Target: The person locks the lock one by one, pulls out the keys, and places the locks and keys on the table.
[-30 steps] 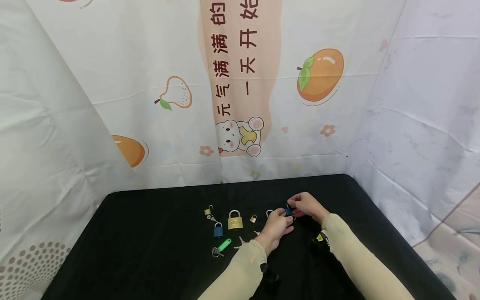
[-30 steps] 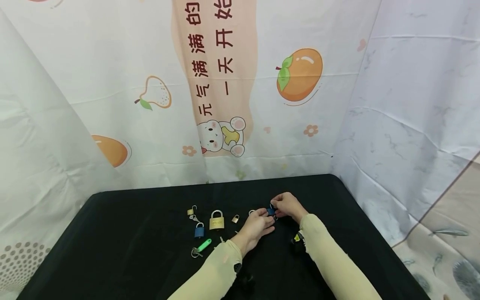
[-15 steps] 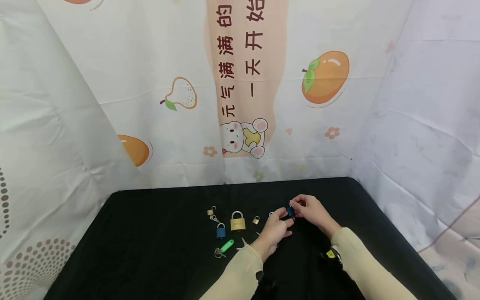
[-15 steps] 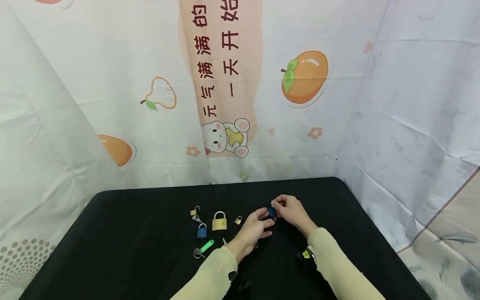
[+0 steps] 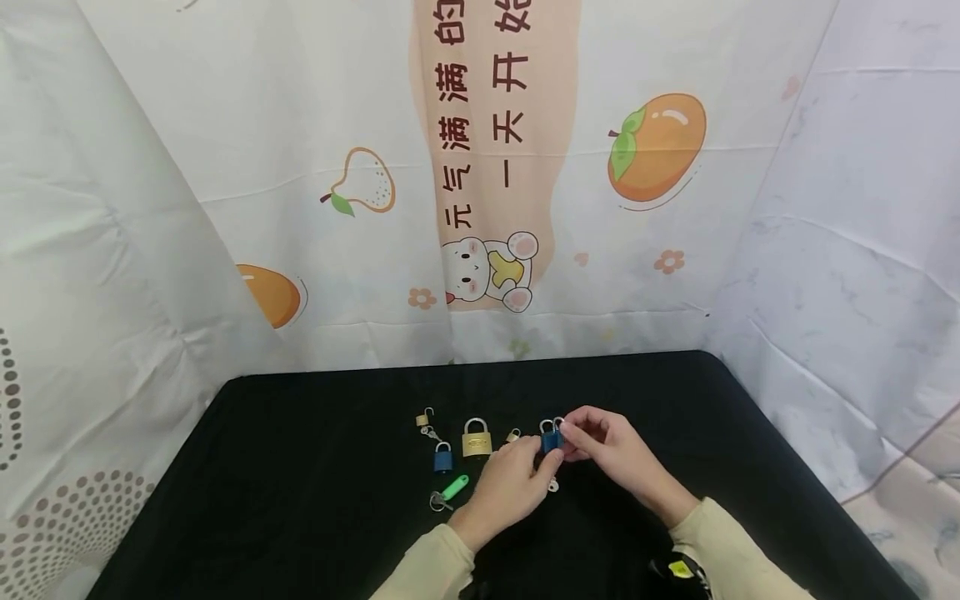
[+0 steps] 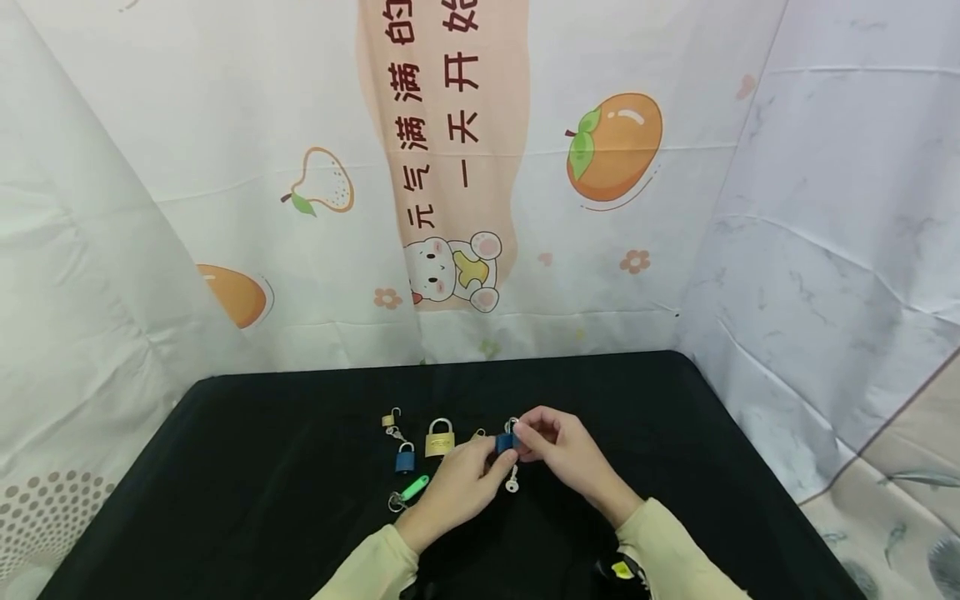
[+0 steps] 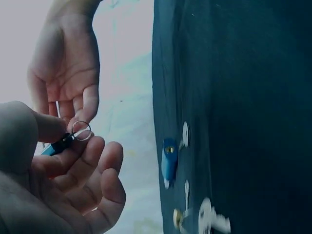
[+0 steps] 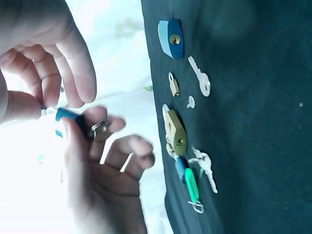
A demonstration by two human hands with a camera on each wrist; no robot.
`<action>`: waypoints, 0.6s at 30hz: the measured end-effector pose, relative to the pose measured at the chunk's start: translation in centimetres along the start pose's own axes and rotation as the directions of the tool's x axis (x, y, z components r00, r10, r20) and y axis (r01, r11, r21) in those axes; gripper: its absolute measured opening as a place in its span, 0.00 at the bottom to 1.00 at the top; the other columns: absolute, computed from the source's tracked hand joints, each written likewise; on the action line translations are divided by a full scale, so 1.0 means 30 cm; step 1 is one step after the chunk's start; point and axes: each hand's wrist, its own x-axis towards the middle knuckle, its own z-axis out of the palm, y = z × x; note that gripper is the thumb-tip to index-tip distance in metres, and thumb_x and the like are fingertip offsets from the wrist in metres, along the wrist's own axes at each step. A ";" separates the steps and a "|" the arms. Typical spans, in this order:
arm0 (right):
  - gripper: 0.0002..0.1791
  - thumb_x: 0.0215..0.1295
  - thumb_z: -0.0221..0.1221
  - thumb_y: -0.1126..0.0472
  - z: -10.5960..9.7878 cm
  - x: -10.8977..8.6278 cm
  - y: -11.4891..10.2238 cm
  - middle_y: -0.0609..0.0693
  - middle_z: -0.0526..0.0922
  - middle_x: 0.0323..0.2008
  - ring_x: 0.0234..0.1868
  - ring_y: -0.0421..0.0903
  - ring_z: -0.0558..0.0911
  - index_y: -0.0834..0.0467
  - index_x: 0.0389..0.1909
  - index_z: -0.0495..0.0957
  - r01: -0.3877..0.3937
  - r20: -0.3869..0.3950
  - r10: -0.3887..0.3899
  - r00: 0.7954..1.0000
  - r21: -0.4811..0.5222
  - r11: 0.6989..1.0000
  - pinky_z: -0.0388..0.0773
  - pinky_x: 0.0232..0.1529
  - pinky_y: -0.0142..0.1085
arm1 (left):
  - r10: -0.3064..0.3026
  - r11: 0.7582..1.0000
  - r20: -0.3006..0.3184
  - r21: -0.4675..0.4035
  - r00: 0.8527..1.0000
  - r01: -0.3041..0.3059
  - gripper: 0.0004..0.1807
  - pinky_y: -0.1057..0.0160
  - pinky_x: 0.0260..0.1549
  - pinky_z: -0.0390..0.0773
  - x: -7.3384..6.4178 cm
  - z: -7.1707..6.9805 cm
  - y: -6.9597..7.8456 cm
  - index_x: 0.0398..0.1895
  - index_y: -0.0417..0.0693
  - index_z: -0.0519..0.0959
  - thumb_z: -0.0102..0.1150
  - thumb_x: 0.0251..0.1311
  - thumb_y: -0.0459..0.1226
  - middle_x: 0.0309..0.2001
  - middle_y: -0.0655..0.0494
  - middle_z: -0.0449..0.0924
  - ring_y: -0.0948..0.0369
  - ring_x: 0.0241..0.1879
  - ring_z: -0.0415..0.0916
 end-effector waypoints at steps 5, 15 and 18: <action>0.13 0.78 0.54 0.58 0.036 -0.001 0.001 0.58 0.81 0.37 0.36 0.49 0.84 0.65 0.47 0.78 0.091 0.030 -0.089 0.996 -0.072 0.993 0.84 0.40 0.40 | 0.010 0.999 0.057 -0.033 0.998 -0.008 0.17 0.70 0.19 0.64 -0.036 -0.056 -0.015 0.27 0.54 0.72 0.49 0.78 0.47 0.22 0.66 0.65 0.70 0.20 0.62; 0.10 0.82 0.47 0.60 0.046 0.036 0.010 0.58 0.79 0.37 0.32 0.55 0.81 0.58 0.50 0.77 0.235 0.169 -0.208 0.964 -0.159 0.959 0.82 0.36 0.42 | 0.001 0.970 0.192 -0.237 0.981 0.046 0.19 0.68 0.24 0.75 -0.060 -0.121 -0.029 0.34 0.47 0.77 0.44 0.80 0.48 0.28 0.55 0.77 0.69 0.22 0.73; 0.11 0.81 0.49 0.60 0.048 0.045 -0.001 0.48 0.77 0.28 0.24 0.47 0.77 0.55 0.39 0.79 0.306 0.164 -0.271 0.949 -0.257 0.917 0.78 0.29 0.36 | 0.022 0.977 0.210 -0.212 0.977 0.023 0.20 0.68 0.24 0.73 -0.059 -0.133 -0.030 0.31 0.50 0.76 0.43 0.80 0.48 0.26 0.58 0.76 0.69 0.21 0.71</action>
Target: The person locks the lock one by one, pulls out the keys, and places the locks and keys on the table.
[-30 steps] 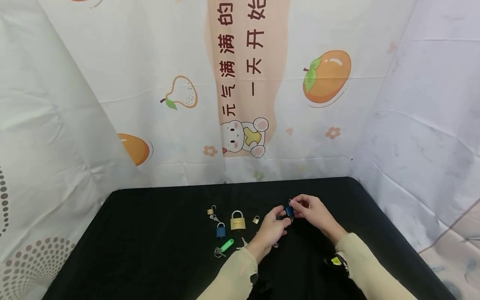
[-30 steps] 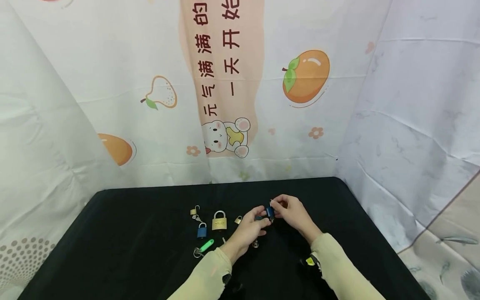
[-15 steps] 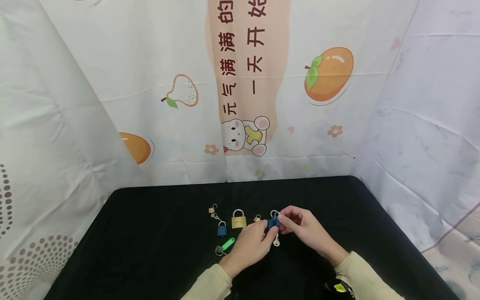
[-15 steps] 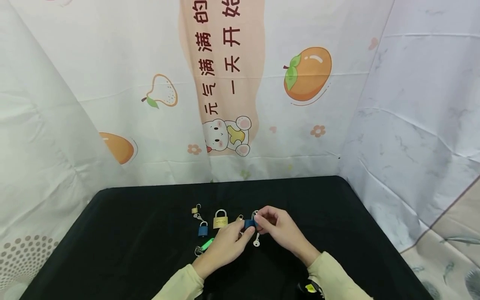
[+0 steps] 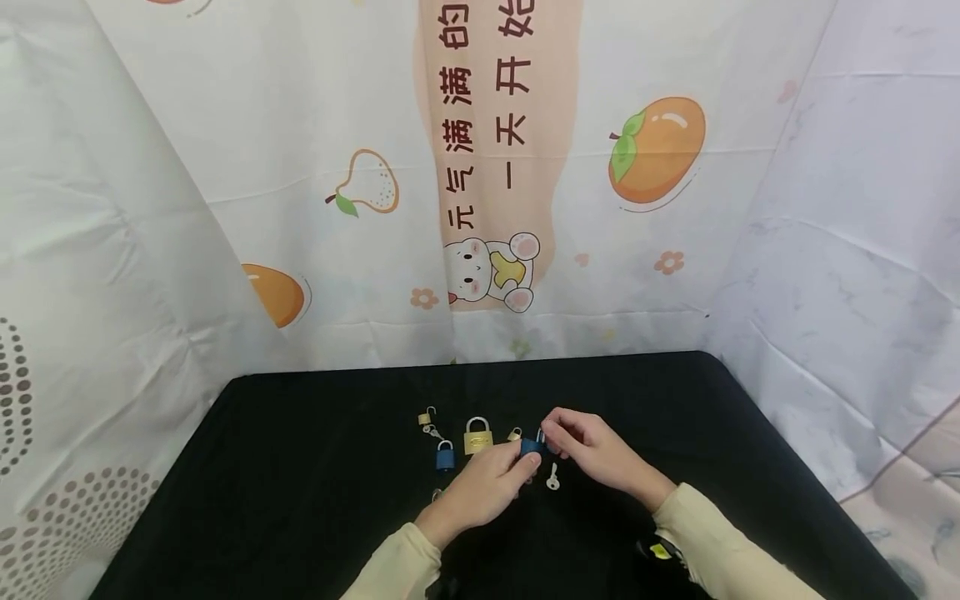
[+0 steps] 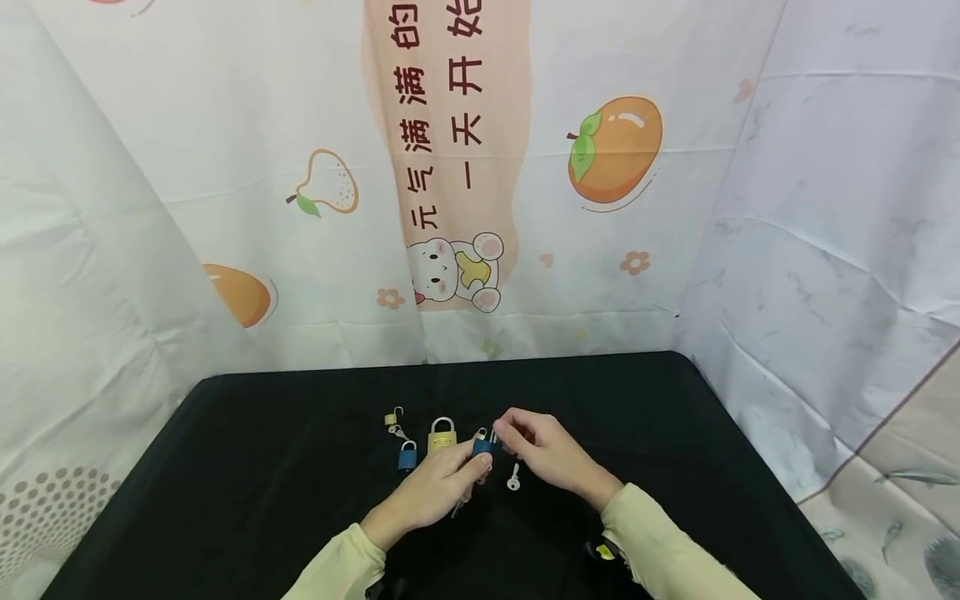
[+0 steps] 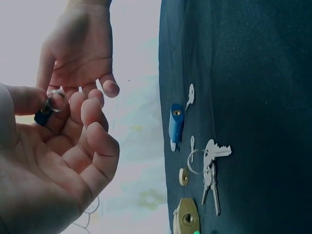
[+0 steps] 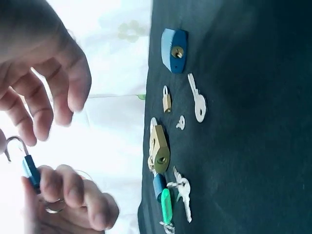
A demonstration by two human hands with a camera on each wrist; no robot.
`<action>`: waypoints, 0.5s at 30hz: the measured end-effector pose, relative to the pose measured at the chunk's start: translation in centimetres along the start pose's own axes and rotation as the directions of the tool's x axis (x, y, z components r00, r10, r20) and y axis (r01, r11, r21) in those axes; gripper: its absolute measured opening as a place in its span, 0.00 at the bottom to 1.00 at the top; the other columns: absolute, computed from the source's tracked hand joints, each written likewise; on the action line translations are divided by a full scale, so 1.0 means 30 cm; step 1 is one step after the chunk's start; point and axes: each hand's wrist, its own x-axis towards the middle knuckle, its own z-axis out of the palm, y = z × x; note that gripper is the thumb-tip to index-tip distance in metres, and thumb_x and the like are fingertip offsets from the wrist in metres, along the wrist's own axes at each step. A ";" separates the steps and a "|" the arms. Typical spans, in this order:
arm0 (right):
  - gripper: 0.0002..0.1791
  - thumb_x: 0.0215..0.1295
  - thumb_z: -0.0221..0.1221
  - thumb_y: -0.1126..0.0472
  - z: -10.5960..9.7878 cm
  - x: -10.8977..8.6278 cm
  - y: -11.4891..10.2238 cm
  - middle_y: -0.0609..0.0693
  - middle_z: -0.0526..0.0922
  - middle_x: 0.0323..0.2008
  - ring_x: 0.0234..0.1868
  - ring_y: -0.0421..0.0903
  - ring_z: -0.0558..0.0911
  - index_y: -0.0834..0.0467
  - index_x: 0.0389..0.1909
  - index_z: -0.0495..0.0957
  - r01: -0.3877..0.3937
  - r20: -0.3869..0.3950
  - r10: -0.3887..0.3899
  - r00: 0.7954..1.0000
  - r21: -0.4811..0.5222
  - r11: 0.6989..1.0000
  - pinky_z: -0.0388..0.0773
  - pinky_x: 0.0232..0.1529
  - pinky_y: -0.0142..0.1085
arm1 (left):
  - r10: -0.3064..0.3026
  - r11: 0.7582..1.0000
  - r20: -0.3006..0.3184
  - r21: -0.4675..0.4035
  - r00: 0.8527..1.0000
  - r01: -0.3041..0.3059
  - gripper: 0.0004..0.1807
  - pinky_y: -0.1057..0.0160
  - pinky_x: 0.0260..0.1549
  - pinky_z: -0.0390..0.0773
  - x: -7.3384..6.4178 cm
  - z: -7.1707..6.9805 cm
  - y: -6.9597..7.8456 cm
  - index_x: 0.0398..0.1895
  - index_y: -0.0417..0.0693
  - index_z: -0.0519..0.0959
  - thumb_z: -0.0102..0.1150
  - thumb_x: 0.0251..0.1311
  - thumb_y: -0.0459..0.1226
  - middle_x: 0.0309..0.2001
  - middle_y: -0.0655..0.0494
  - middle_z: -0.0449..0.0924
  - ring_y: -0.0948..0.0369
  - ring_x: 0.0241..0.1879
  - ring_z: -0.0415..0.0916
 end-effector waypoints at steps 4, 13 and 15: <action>0.14 0.80 0.52 0.57 0.006 0.011 -0.010 0.38 0.68 0.20 0.17 0.36 0.66 0.49 0.30 0.77 0.044 -0.033 -0.049 0.998 -0.127 0.991 0.69 0.21 0.32 | 0.023 0.998 0.044 0.053 0.999 -0.025 0.22 0.70 0.22 0.67 -0.004 -0.007 0.000 0.28 0.53 0.73 0.40 0.80 0.51 0.23 0.64 0.70 0.69 0.19 0.66; 0.18 0.81 0.48 0.60 0.006 0.011 -0.009 0.36 0.64 0.18 0.16 0.33 0.62 0.52 0.25 0.69 0.074 -0.045 -0.081 0.996 -0.134 0.988 0.65 0.19 0.31 | 0.052 0.997 0.035 0.053 0.998 -0.054 0.22 0.70 0.25 0.71 -0.001 -0.001 -0.001 0.29 0.53 0.74 0.36 0.81 0.50 0.26 0.61 0.76 0.70 0.23 0.70; 0.17 0.82 0.47 0.60 0.008 0.014 -0.008 0.37 0.65 0.19 0.16 0.33 0.63 0.51 0.27 0.70 0.101 -0.025 -0.105 0.994 -0.136 0.985 0.66 0.20 0.30 | 0.062 0.996 0.021 0.064 0.998 -0.063 0.22 0.70 0.26 0.72 -0.002 -0.003 -0.003 0.29 0.53 0.74 0.36 0.81 0.49 0.27 0.61 0.76 0.71 0.25 0.71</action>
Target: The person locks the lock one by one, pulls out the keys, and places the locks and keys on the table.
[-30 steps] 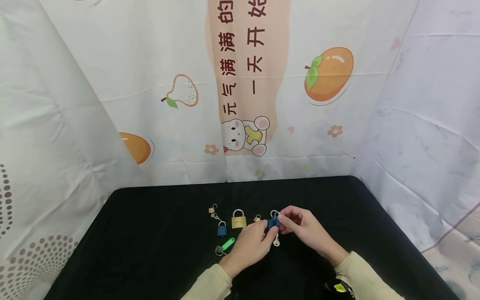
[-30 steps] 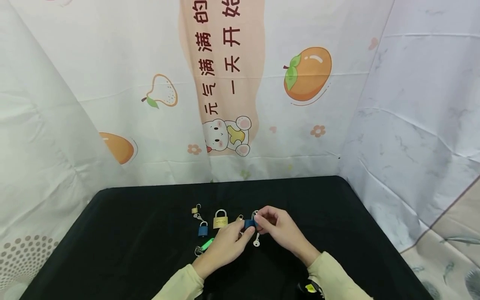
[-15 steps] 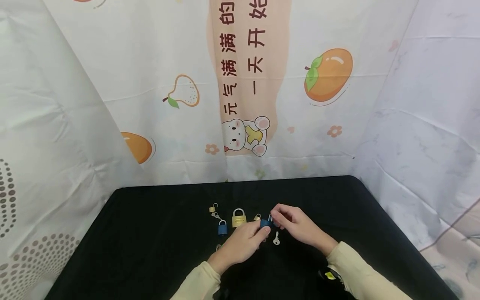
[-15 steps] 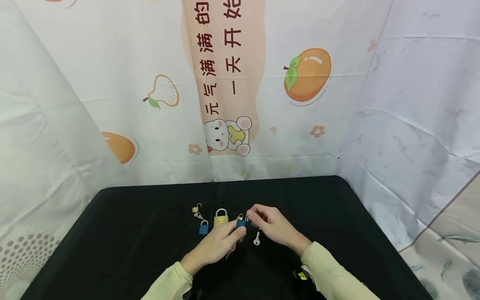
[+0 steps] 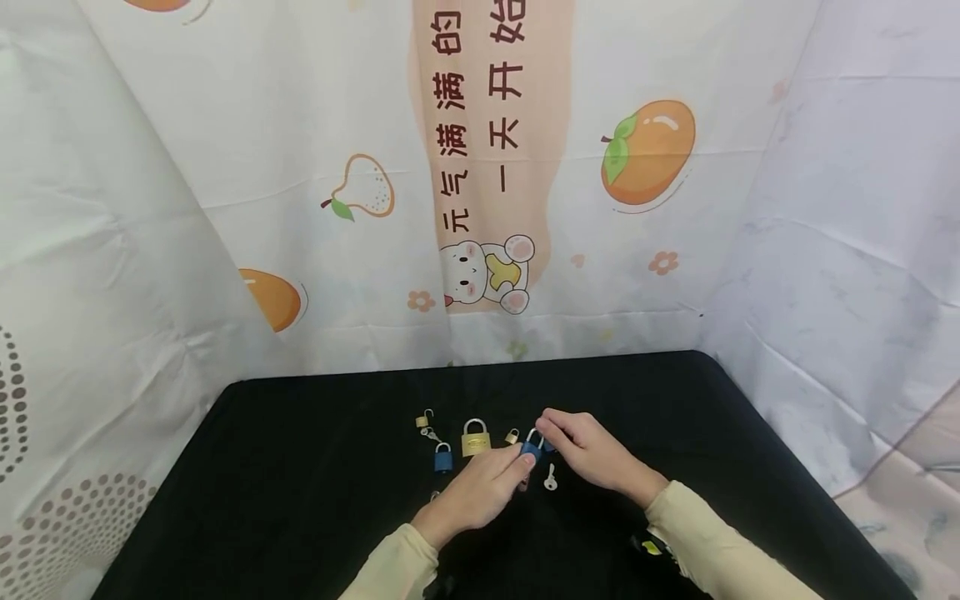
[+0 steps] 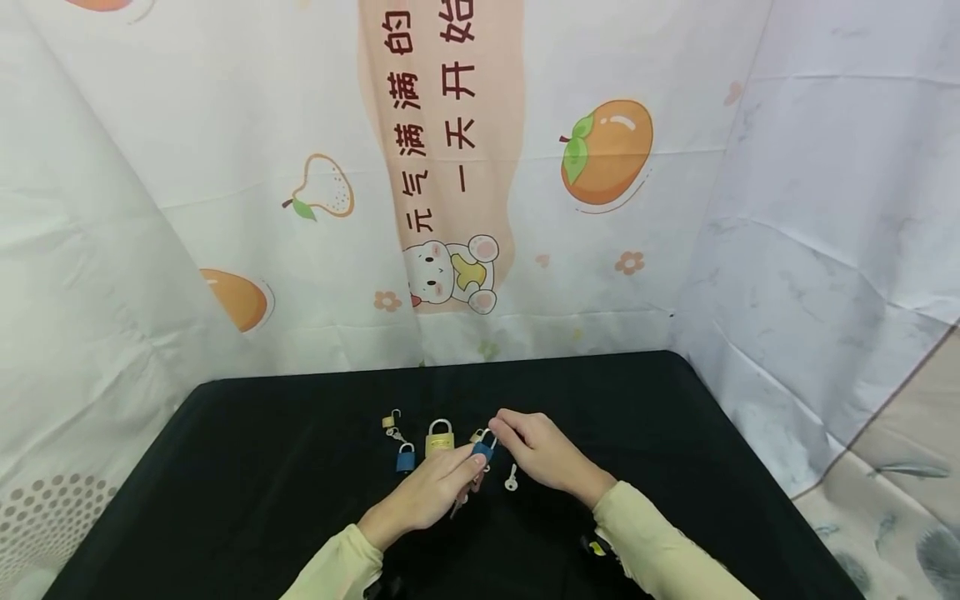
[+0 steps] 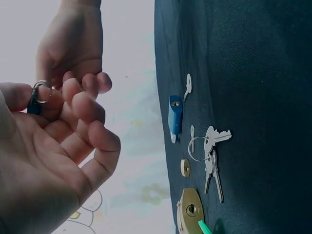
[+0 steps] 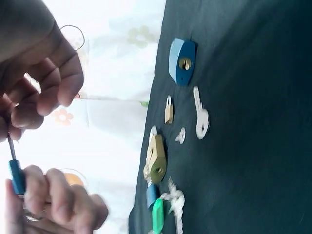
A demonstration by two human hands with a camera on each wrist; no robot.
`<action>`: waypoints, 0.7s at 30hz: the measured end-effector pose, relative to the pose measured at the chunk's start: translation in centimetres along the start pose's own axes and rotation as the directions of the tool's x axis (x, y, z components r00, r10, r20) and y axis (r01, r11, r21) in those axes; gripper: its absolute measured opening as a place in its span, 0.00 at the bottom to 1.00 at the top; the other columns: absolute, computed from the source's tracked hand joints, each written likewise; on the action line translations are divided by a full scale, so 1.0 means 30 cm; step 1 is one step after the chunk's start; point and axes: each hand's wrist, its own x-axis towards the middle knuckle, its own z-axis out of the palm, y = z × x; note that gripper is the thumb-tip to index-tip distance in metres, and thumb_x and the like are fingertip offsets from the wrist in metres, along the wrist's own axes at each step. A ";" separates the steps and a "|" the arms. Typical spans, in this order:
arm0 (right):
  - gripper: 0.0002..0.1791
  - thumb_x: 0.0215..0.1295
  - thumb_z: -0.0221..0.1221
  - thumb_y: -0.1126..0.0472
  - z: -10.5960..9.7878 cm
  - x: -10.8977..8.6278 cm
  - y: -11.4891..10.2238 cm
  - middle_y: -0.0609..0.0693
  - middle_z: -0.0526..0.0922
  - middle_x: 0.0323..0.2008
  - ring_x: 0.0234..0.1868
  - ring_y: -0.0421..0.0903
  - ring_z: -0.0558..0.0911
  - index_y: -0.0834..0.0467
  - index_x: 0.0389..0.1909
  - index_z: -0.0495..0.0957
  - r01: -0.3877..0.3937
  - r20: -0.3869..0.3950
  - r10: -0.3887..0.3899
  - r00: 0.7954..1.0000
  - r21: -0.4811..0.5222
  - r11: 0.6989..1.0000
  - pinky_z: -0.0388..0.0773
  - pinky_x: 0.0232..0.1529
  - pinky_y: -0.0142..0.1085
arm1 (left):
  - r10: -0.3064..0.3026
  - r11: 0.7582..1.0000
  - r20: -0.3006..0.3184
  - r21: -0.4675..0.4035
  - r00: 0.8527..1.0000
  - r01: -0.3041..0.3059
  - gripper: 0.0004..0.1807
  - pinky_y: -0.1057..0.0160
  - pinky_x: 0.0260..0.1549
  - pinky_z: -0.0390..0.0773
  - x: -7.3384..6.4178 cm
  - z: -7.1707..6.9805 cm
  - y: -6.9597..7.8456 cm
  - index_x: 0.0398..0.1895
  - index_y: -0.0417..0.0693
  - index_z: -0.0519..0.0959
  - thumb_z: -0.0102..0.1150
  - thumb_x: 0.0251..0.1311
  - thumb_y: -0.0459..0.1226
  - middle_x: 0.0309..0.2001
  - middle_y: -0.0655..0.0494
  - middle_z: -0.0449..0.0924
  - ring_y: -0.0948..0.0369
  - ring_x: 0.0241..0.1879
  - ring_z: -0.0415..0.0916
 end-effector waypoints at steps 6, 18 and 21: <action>0.16 0.82 0.47 0.62 0.016 0.006 0.004 0.37 0.65 0.20 0.18 0.32 0.64 0.48 0.28 0.70 0.039 0.032 -0.039 0.999 0.022 0.999 0.68 0.22 0.30 | 0.054 0.998 -0.017 0.030 0.998 -0.053 0.22 0.71 0.23 0.68 0.005 -0.003 -0.014 0.28 0.50 0.73 0.36 0.81 0.47 0.24 0.66 0.70 0.71 0.22 0.67; 0.17 0.82 0.47 0.61 0.019 0.010 -0.033 0.36 0.64 0.19 0.18 0.32 0.64 0.45 0.28 0.69 0.037 -0.028 -0.036 0.999 0.030 0.999 0.67 0.21 0.30 | 0.040 0.991 -0.011 -0.127 0.999 -0.041 0.23 0.69 0.17 0.70 0.026 -0.010 -0.002 0.27 0.48 0.70 0.35 0.81 0.47 0.20 0.63 0.65 0.69 0.14 0.65; 0.17 0.82 0.47 0.61 0.028 0.006 -0.031 0.36 0.64 0.19 0.18 0.33 0.65 0.45 0.28 0.70 0.026 -0.042 -0.024 0.999 0.040 0.999 0.68 0.21 0.31 | 0.043 0.994 -0.015 -0.105 0.999 -0.044 0.23 0.69 0.18 0.70 0.023 -0.010 -0.003 0.28 0.48 0.71 0.36 0.81 0.47 0.20 0.64 0.66 0.70 0.15 0.65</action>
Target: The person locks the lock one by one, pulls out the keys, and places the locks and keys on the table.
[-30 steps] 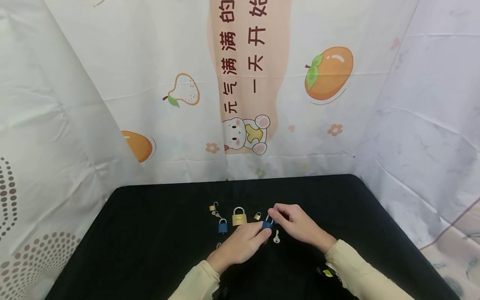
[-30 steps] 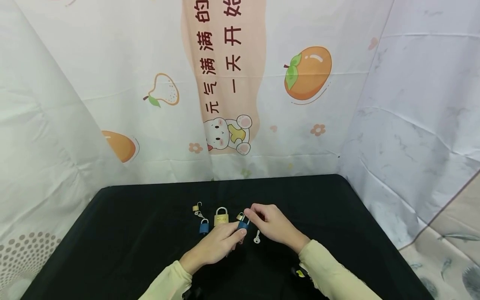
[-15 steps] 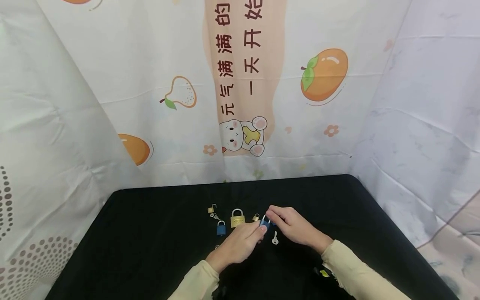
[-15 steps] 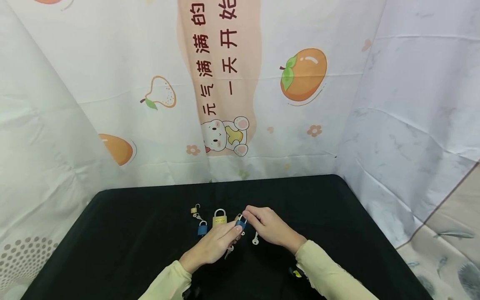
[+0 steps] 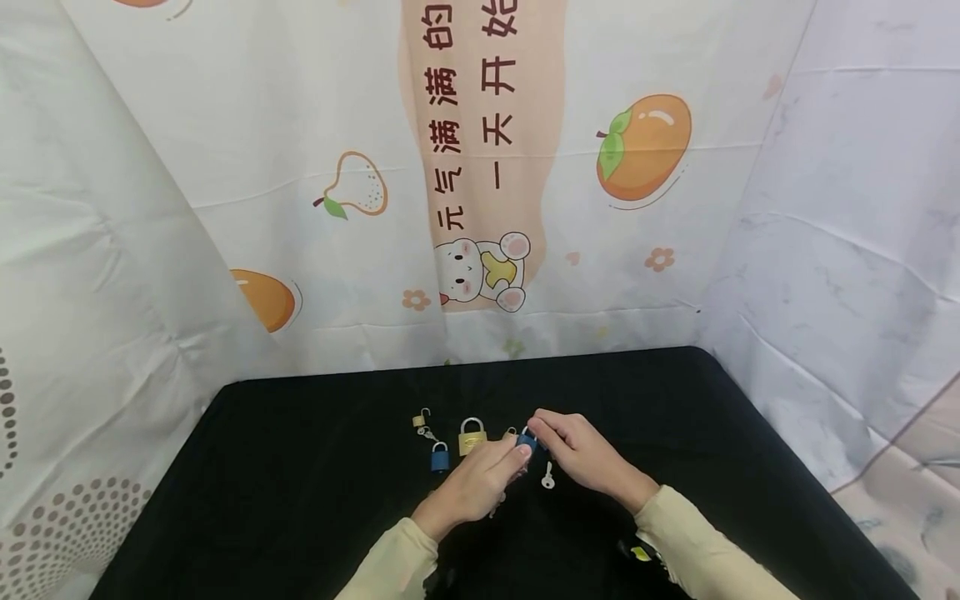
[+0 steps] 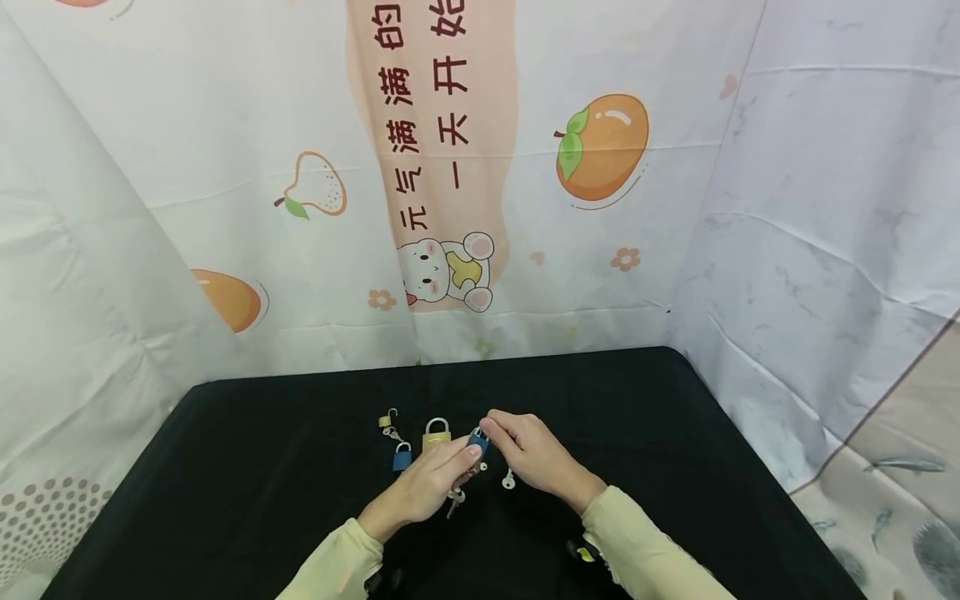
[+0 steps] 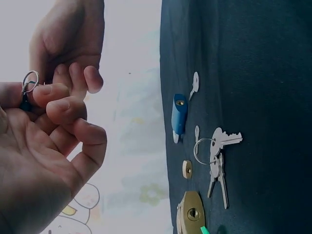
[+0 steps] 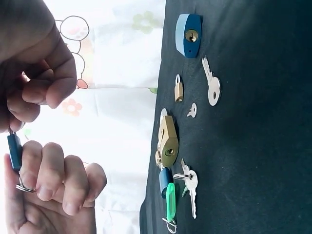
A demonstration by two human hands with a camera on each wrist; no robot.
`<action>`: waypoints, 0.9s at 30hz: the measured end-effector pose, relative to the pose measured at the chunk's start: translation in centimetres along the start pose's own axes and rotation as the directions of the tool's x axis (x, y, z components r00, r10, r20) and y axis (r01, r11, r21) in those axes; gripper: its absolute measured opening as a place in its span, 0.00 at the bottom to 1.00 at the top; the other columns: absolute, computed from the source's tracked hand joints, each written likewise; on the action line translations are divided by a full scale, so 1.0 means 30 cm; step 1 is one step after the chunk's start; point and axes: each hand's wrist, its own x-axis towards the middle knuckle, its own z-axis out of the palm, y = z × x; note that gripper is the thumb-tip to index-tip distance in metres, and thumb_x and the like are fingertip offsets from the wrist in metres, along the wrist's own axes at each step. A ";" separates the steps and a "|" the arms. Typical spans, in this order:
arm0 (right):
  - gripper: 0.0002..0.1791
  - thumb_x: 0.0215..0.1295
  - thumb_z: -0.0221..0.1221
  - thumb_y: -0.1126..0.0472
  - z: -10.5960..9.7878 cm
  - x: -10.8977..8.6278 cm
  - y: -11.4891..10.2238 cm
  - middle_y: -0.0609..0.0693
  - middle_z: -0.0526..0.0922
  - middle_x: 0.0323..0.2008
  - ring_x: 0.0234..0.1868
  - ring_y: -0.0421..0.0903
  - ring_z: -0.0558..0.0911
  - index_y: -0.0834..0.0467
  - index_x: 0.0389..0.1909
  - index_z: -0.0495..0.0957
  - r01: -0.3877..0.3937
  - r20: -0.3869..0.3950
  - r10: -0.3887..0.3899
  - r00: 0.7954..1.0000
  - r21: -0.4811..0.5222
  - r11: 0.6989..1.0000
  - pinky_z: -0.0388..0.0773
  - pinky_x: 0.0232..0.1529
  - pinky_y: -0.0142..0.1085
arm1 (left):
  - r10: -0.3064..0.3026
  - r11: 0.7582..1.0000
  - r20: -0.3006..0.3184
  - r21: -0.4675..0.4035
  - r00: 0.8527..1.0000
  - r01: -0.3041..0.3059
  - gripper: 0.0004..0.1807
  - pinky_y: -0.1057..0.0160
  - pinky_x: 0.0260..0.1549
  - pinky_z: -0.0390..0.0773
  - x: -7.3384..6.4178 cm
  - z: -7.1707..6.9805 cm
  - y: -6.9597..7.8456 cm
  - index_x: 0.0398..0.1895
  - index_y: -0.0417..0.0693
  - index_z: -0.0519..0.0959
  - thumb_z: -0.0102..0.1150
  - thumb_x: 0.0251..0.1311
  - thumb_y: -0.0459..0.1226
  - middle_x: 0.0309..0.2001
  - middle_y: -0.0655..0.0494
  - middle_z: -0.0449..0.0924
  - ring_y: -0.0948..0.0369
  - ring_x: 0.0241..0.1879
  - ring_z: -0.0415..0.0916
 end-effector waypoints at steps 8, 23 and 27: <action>0.16 0.82 0.48 0.60 -0.006 -0.004 0.002 0.39 0.68 0.19 0.18 0.36 0.69 0.47 0.29 0.72 -0.049 0.001 0.049 0.999 0.046 0.998 0.73 0.22 0.34 | -0.037 0.997 -0.031 0.062 0.999 0.039 0.20 0.69 0.18 0.66 -0.010 0.017 0.007 0.27 0.51 0.69 0.38 0.81 0.46 0.21 0.64 0.64 0.69 0.17 0.62; 0.11 0.78 0.55 0.59 -0.052 -0.039 0.023 0.58 0.82 0.39 0.32 0.57 0.81 0.57 0.53 0.81 -0.229 0.057 0.222 0.973 0.209 0.951 0.82 0.35 0.39 | -0.008 0.986 -0.053 0.163 0.999 0.016 0.15 0.70 0.23 0.66 -0.018 0.030 -0.025 0.42 0.51 0.70 0.37 0.82 0.48 0.27 0.63 0.65 0.69 0.23 0.64; 0.09 0.75 0.58 0.61 -0.050 -0.040 0.026 0.56 0.83 0.37 0.30 0.54 0.81 0.57 0.50 0.82 -0.212 0.044 0.207 0.977 0.211 0.954 0.82 0.34 0.39 | 0.014 0.982 -0.065 0.189 0.998 -0.001 0.15 0.71 0.23 0.65 -0.007 0.038 -0.029 0.39 0.52 0.70 0.37 0.82 0.47 0.26 0.64 0.65 0.69 0.22 0.63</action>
